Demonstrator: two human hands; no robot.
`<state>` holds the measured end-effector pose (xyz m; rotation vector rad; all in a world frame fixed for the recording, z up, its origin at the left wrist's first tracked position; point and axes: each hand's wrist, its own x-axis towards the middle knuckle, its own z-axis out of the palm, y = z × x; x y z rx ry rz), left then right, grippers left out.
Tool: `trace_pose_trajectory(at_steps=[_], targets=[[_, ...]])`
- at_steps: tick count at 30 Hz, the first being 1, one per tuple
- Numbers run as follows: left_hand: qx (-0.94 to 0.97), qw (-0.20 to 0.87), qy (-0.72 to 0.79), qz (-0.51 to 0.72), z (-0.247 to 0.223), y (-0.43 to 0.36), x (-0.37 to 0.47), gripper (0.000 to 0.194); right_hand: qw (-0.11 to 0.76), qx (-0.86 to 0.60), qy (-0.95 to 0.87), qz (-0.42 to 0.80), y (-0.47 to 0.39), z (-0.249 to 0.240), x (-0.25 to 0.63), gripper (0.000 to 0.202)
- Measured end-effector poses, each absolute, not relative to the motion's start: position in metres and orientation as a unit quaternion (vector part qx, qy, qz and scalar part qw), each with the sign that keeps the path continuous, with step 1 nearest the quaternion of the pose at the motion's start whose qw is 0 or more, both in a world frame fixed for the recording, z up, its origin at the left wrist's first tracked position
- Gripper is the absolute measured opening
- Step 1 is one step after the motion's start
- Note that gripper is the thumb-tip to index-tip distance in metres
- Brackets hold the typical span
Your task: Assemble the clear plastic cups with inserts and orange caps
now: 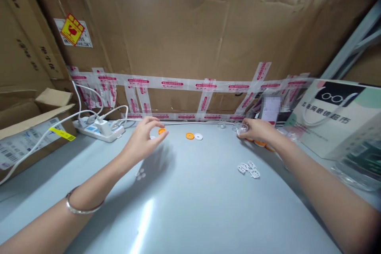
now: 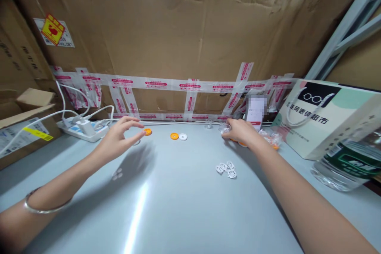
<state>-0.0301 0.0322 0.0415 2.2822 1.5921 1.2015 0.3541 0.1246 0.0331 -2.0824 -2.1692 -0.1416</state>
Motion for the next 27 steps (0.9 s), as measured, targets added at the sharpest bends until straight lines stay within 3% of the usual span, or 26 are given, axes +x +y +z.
trace_pose_trajectory(at_steps=[8, 20, 27], targets=[[0.731, 0.055, 0.559, 0.388, 0.040, 0.040, -0.039, 0.022, 0.017, -0.666, -0.746, -0.022, 0.124, 0.034, 0.352, 0.039], [0.750, 0.076, 0.534, 0.384, 0.034, 0.037, -0.031, 0.018, 0.045, -0.614, -0.784, 0.081, 0.116, 0.037, 0.345, 0.045], [0.779, 0.109, 0.505, 0.355, 0.024, 0.034, -0.026, 0.021, 0.071, -0.608, -0.785, 0.099, 0.115, 0.031, 0.327, 0.027]])
